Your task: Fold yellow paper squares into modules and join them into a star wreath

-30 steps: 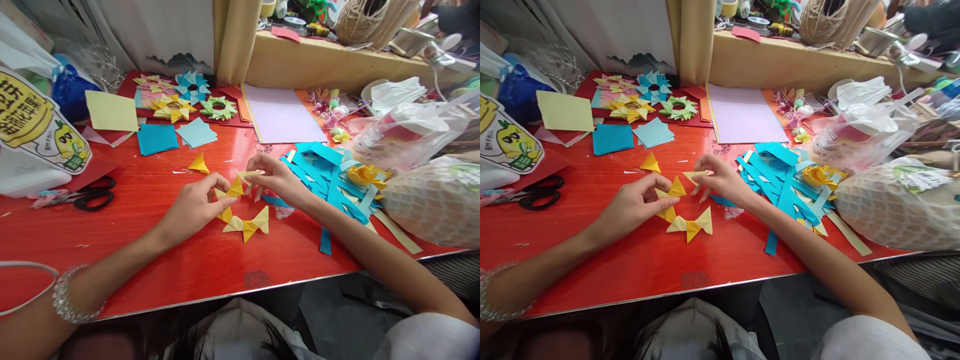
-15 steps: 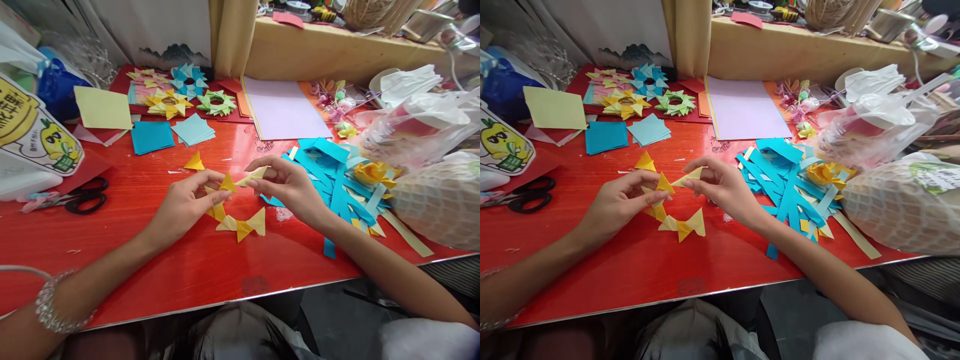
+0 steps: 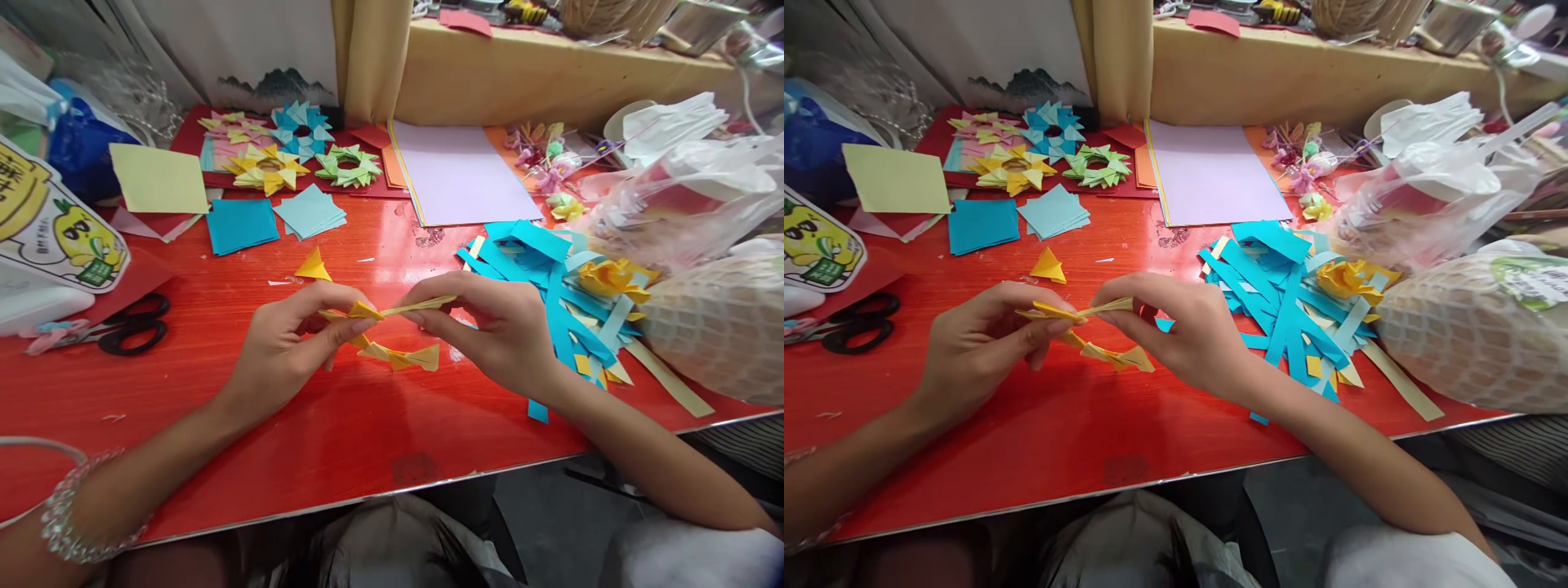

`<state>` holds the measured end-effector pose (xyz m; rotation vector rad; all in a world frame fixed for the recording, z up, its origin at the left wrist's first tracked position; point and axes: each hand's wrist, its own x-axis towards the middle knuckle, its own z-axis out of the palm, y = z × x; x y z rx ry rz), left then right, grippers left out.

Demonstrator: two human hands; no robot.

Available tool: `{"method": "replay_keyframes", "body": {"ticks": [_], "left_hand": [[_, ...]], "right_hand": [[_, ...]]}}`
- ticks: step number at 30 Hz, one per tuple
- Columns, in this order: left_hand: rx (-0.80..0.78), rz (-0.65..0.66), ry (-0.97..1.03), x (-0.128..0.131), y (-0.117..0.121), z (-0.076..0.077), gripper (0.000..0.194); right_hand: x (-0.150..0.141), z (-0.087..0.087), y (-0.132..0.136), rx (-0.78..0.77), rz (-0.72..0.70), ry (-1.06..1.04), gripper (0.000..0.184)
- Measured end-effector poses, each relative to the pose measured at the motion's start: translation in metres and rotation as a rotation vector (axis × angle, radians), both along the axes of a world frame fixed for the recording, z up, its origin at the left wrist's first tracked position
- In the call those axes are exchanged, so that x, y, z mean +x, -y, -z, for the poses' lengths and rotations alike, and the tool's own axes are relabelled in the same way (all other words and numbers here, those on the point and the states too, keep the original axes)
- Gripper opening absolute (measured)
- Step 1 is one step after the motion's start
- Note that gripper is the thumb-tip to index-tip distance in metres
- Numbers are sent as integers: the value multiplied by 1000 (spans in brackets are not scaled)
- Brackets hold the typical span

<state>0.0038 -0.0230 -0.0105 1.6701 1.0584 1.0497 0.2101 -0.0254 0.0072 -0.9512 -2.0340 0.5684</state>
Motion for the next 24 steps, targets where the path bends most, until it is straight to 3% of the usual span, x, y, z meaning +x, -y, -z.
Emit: {"method": "replay_keyframes", "body": {"ticks": [7,24], "left_hand": [[19,3,-2,0,1,-2,3],[71,62,50,-1,4,-1,15]], "right_hand": [[2,-1,2,150,-16,91,18],[3,-1,2,255,-79,143,23]]}}
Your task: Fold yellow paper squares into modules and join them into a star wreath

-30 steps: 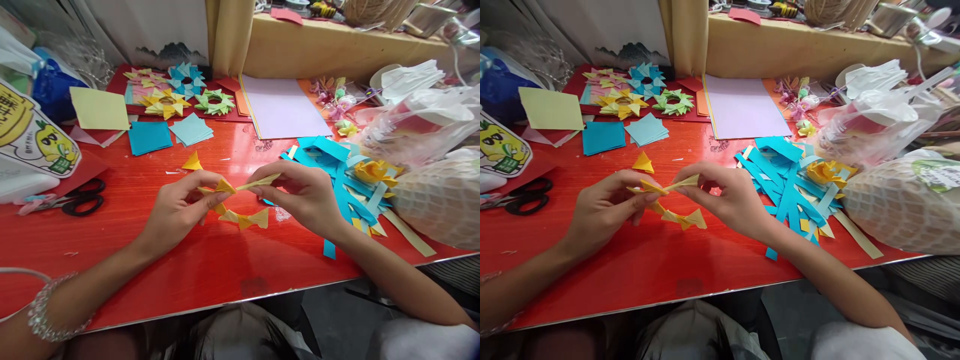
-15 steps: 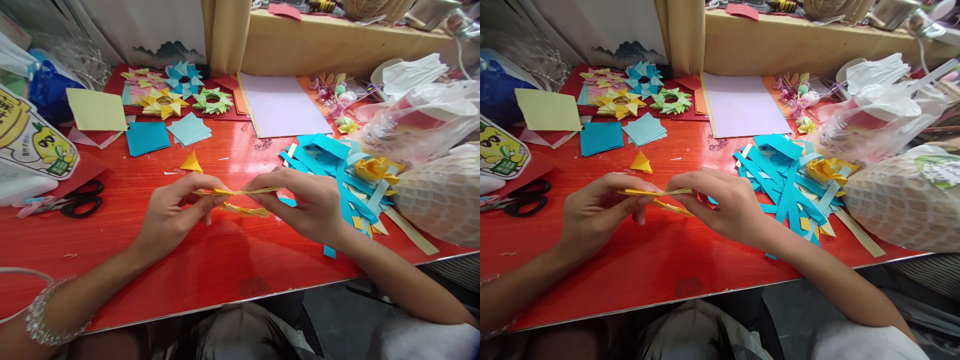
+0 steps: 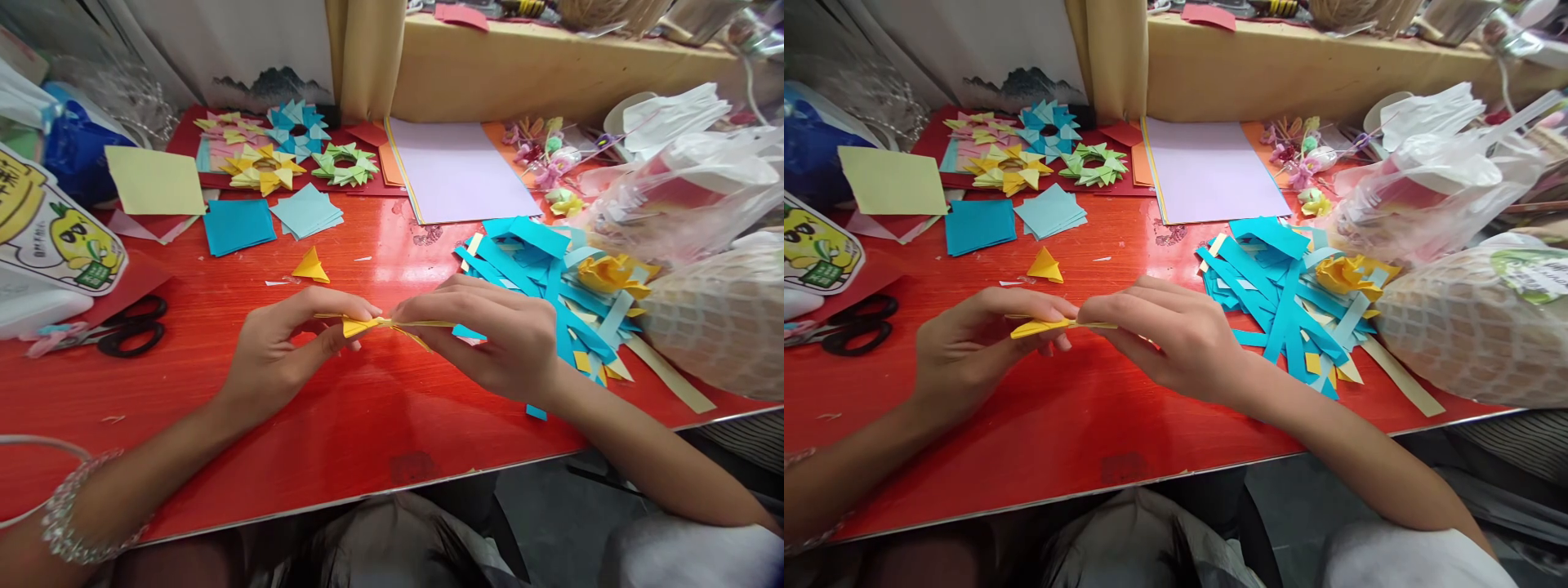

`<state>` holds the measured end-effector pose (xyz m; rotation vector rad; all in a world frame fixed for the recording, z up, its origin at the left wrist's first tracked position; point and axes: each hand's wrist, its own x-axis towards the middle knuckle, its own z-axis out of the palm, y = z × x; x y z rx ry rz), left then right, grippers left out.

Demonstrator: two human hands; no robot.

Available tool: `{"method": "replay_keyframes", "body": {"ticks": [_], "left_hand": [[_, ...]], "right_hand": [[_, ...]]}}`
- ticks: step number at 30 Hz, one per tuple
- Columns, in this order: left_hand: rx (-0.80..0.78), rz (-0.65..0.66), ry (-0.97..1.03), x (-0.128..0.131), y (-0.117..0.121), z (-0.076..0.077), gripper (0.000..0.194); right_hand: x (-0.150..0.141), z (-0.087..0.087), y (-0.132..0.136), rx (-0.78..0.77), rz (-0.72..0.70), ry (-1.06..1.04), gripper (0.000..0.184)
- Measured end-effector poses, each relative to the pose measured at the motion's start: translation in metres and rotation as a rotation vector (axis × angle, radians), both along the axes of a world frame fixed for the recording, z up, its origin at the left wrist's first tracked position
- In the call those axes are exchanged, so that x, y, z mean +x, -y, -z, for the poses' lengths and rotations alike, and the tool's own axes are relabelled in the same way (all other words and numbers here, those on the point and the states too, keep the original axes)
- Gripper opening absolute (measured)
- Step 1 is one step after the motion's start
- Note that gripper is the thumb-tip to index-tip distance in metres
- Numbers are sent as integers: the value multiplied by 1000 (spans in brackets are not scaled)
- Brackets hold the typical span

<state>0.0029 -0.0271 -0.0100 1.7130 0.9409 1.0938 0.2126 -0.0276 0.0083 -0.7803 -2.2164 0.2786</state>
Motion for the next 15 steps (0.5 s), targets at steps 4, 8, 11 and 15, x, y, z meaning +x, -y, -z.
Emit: {"method": "replay_keyframes", "body": {"ticks": [4,8,11,15], "left_hand": [[14,27,8,-1,-1,1,16],[-13,55,-27,-3,-3,0,17],[-12,40,-12,-2,-3,-2,18],[-33,40,5,0,-2,-3,16]], "right_hand": [[0,1,-1,62,-23,8,25],[0,2,-2,167,-47,10,22],[1,2,-2,241,-50,26,22],[1,2,-3,223,-25,33,24]]}}
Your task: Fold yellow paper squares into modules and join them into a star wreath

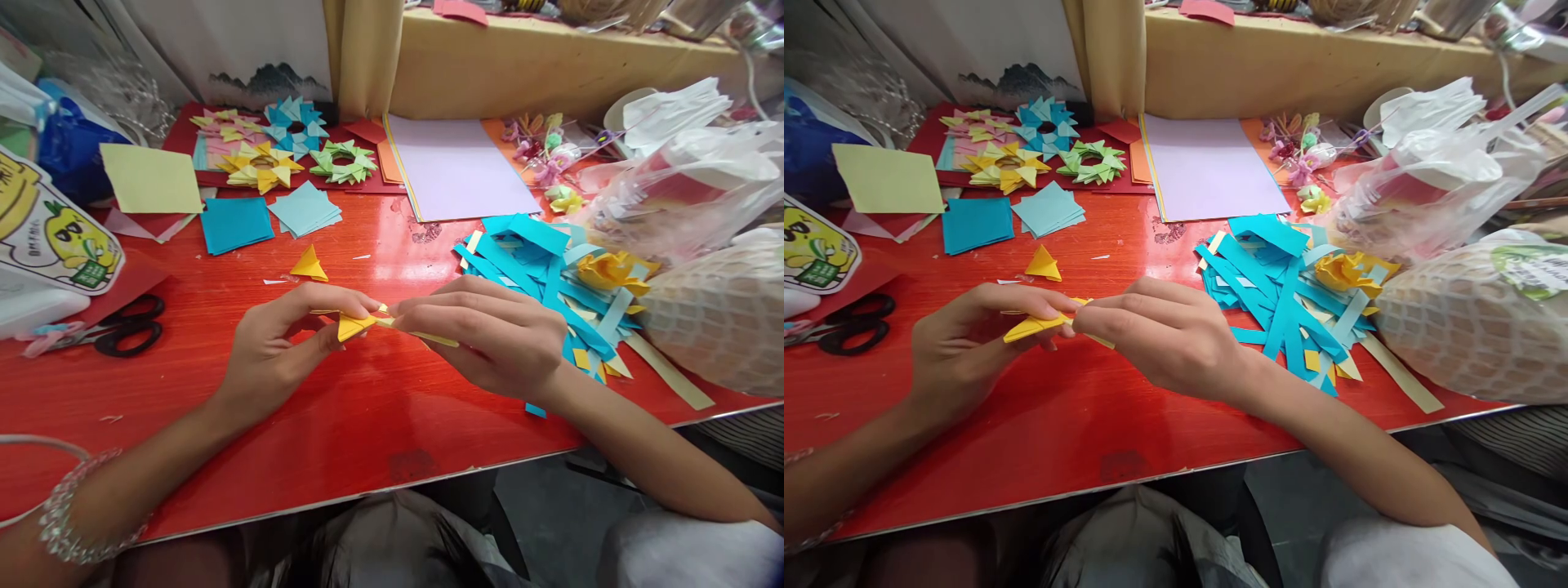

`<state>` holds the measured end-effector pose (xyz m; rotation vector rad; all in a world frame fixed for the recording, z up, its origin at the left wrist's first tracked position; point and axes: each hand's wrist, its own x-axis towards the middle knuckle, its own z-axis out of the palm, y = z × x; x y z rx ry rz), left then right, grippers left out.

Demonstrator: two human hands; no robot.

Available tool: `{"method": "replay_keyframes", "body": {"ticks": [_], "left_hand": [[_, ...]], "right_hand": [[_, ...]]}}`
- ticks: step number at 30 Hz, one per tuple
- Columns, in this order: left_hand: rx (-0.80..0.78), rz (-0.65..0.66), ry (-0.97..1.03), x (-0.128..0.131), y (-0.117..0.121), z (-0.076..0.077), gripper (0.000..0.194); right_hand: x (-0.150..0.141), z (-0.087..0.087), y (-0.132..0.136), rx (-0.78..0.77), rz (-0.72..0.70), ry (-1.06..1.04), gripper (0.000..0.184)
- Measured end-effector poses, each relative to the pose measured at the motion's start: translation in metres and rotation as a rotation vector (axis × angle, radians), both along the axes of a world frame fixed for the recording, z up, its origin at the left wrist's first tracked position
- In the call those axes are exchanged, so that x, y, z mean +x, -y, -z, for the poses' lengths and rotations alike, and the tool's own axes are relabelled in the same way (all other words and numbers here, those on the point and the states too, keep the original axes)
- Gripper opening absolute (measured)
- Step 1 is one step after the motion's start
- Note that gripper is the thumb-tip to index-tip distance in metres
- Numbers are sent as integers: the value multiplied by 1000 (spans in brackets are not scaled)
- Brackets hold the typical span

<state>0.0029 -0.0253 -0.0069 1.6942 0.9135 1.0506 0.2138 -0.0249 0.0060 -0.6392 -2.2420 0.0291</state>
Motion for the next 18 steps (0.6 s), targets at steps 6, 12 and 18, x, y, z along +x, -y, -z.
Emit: {"method": "replay_keyframes", "body": {"ticks": [6,12,18], "left_hand": [[1,-26,39,3,3,2,14],[62,-1,52,0,0,6,16],[113,1,42,-1,-1,9,20]], "right_hand": [[1,1,-1,87,-3,-14,25],[0,2,-1,186,13,5,19],[3,-2,-1,259,-31,48,15]]}}
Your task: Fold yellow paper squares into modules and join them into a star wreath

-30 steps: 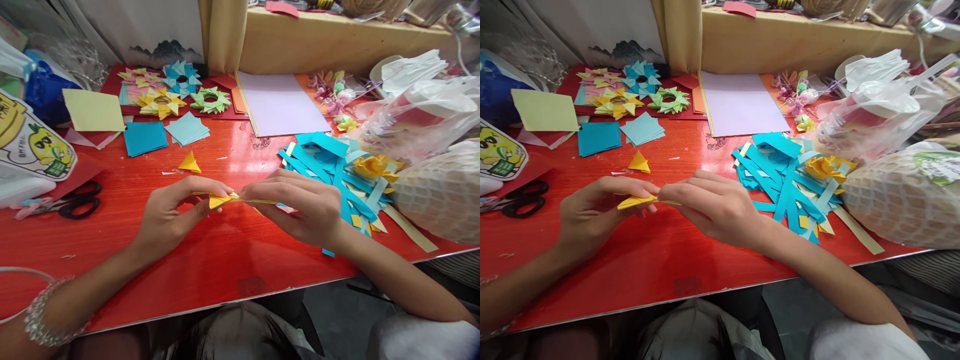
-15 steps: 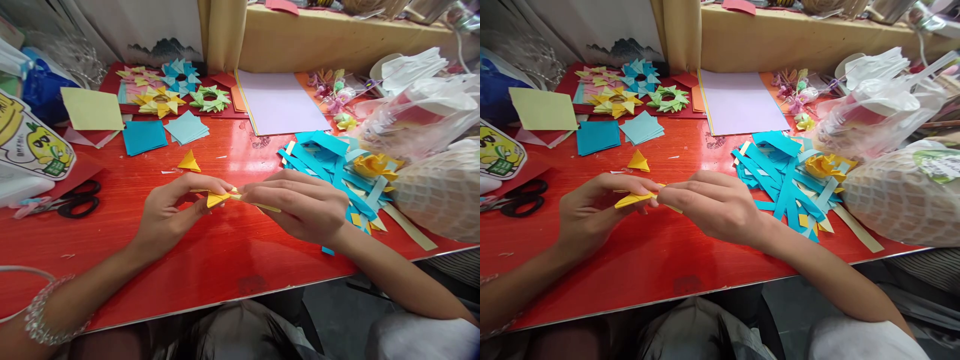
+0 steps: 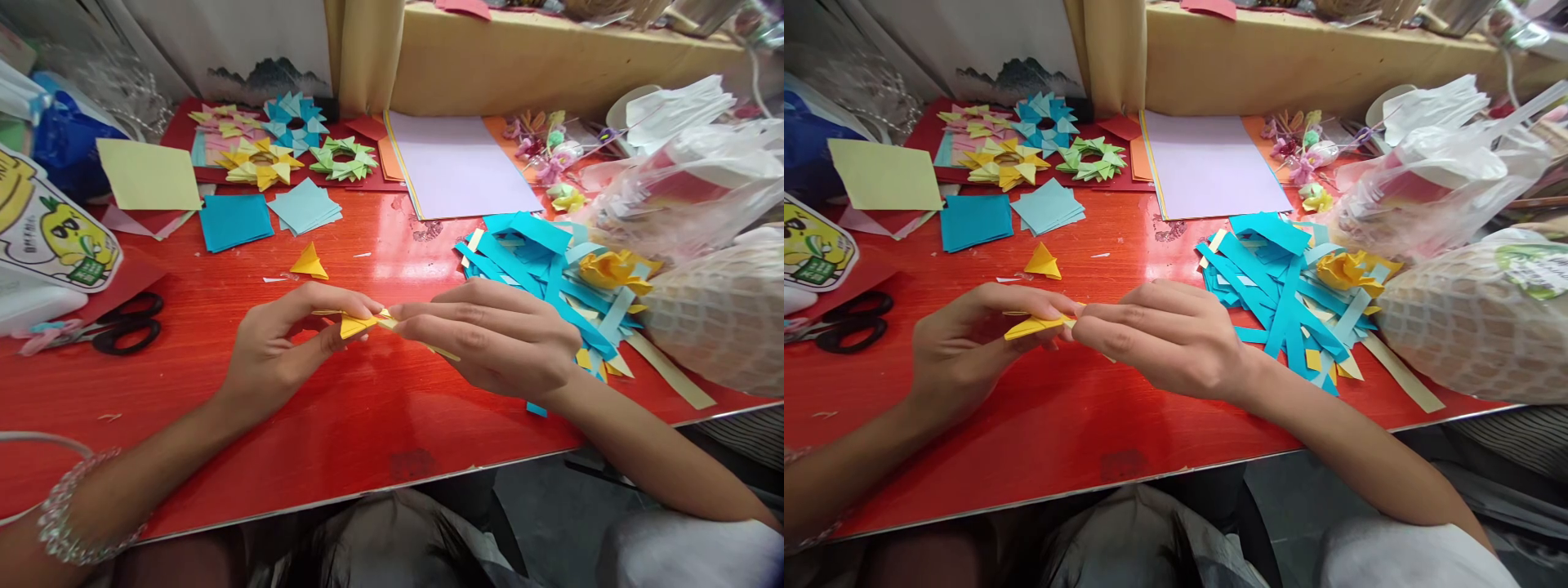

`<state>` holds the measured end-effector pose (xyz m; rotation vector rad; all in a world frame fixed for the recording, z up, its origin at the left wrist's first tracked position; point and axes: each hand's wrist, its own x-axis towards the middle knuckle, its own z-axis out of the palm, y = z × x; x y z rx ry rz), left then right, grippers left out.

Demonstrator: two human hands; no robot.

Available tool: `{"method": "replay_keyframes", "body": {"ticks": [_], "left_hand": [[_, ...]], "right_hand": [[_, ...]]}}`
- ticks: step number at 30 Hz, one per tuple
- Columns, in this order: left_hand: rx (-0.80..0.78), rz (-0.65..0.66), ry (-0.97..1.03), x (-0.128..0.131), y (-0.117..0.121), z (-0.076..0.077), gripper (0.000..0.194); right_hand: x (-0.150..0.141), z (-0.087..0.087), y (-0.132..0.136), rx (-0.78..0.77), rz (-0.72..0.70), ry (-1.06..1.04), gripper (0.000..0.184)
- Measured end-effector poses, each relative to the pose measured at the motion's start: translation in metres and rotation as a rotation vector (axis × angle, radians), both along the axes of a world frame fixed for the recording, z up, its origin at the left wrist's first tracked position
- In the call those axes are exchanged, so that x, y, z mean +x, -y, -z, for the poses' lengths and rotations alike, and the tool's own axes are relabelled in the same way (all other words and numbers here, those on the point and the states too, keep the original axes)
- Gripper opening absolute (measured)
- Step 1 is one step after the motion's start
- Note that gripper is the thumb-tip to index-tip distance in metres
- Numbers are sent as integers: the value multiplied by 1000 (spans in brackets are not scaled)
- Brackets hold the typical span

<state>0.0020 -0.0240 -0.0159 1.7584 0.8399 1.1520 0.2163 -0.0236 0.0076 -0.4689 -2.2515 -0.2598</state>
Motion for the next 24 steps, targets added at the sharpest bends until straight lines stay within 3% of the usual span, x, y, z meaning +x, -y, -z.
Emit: {"method": "replay_keyframes", "body": {"ticks": [5,10,17,20,24], "left_hand": [[-12,-3,-7,1,1,1,20],[-36,-4,-9,2,2,2,15],[-40,-38,-48,4,2,1,11],[-9,-33,-50,4,1,1,14],[38,-6,-89,3,0,0,18]], "right_hand": [[7,-10,5,106,45,241,19],[9,-9,2,295,10,285,16],[9,-9,-2,439,5,316,16],[8,-5,-3,375,9,266,17],[2,4,-3,84,31,83,12]]}}
